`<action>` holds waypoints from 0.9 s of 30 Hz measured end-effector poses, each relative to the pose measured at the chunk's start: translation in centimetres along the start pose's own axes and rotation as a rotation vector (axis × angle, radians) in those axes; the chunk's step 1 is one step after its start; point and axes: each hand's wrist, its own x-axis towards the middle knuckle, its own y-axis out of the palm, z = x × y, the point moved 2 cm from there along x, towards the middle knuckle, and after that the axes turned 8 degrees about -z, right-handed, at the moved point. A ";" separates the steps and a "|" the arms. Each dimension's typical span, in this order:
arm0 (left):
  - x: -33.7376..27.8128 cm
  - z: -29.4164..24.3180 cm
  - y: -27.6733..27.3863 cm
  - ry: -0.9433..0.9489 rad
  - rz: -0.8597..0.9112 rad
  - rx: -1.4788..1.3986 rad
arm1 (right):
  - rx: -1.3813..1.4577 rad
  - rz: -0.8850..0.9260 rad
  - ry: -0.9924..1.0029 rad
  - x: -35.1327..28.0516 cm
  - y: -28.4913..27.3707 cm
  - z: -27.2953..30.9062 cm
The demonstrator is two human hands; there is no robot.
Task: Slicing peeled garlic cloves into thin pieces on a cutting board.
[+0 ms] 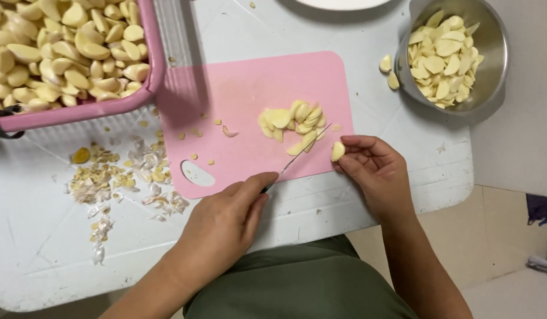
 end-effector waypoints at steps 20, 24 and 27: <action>1.4 -0.6 3.1 0.009 0.117 0.103 | -0.314 -0.066 -0.461 0.2 0.6 0.0; 1.2 -0.3 3.2 0.030 0.098 0.118 | -0.339 -0.103 -0.527 0.2 0.8 -0.3; 0.9 -0.8 2.6 0.100 0.010 0.118 | -0.347 -0.113 -0.566 0.2 1.0 -0.4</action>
